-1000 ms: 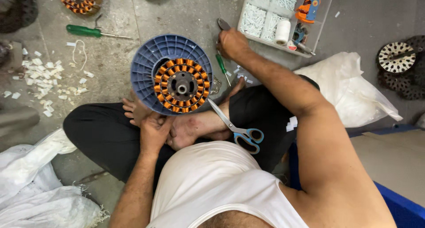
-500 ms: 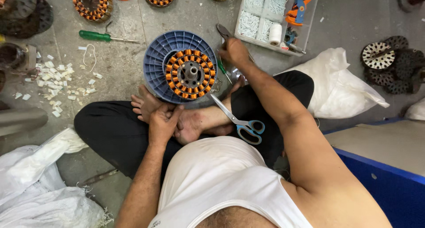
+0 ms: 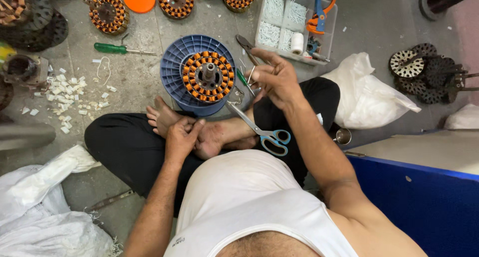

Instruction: The person sits on the floor and assembles a motor stator by inserting small white insulating pieces into the slots of a copper-wound stator. They use pliers, scissors, and a screwdriver to manipulate the components and secure the insulation.

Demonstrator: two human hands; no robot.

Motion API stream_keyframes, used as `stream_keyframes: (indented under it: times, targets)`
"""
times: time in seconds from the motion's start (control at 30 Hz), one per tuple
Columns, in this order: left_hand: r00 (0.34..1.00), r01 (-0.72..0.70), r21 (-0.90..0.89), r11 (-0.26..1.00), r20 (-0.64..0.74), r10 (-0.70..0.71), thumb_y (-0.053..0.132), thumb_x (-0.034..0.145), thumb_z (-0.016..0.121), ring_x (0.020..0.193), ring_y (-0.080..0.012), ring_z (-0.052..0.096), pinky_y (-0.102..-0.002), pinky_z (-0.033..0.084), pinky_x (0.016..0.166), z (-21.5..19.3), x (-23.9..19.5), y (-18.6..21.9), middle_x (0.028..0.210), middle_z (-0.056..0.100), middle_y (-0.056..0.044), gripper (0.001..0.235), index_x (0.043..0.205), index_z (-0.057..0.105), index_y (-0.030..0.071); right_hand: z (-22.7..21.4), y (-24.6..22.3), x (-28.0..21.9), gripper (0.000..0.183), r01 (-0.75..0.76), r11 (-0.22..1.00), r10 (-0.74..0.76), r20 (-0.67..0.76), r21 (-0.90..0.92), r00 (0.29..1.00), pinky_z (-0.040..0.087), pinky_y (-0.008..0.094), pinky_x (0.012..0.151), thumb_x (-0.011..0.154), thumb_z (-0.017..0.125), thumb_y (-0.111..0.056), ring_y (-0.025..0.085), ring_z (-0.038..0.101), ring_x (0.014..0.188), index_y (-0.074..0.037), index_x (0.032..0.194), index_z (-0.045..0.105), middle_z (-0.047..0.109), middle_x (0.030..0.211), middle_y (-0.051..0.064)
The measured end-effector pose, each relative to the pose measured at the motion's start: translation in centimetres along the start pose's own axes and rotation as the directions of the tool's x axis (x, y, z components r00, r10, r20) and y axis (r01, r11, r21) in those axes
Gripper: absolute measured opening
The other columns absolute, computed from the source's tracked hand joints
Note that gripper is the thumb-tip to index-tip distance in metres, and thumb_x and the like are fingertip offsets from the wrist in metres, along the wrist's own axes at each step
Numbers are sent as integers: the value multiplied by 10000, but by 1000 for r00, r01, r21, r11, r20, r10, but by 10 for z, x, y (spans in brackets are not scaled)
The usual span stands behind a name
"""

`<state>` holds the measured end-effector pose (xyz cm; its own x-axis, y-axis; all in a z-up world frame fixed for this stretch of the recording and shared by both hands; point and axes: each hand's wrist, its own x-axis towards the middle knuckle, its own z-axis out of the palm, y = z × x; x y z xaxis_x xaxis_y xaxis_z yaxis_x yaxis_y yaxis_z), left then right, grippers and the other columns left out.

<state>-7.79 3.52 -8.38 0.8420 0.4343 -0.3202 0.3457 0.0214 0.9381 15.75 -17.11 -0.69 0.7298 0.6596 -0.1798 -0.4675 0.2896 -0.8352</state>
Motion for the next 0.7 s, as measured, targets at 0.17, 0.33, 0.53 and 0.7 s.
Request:
stream_keyframes:
  times: [0.17,0.33,0.53,0.7]
  targets:
    - [998,-67,-43,997,13,68,180,938,761,566,-42,611,-204,470,498,8,-17,10,714,710,-38,195,965,709,-6,29,-10,-33,692,2,1000,-4,67,22,998,633,334,695,849,762,87,233,771,853,50,1474,467,760,941,157]
    - [984,-102,-200,974,121,127,150,955,737,720,-52,642,-200,531,626,27,-44,56,865,721,-26,214,1110,687,10,51,-11,-57,680,-12,981,46,170,-195,984,613,304,748,862,792,85,190,741,830,53,1457,464,756,928,133]
    - [919,-97,-429,898,308,247,113,975,718,971,-114,697,-245,609,788,32,-47,102,1152,655,-58,347,1305,664,22,58,-8,-75,644,-177,940,232,168,-290,958,594,273,695,841,800,47,153,727,797,30,1388,460,752,868,102]
    - [933,-38,-460,887,302,197,74,930,766,976,-119,685,-248,606,744,44,-42,98,1193,638,-57,234,1150,733,1,44,-1,-86,679,-212,935,256,128,-283,958,575,262,688,833,795,37,145,719,794,18,1431,475,749,877,101]
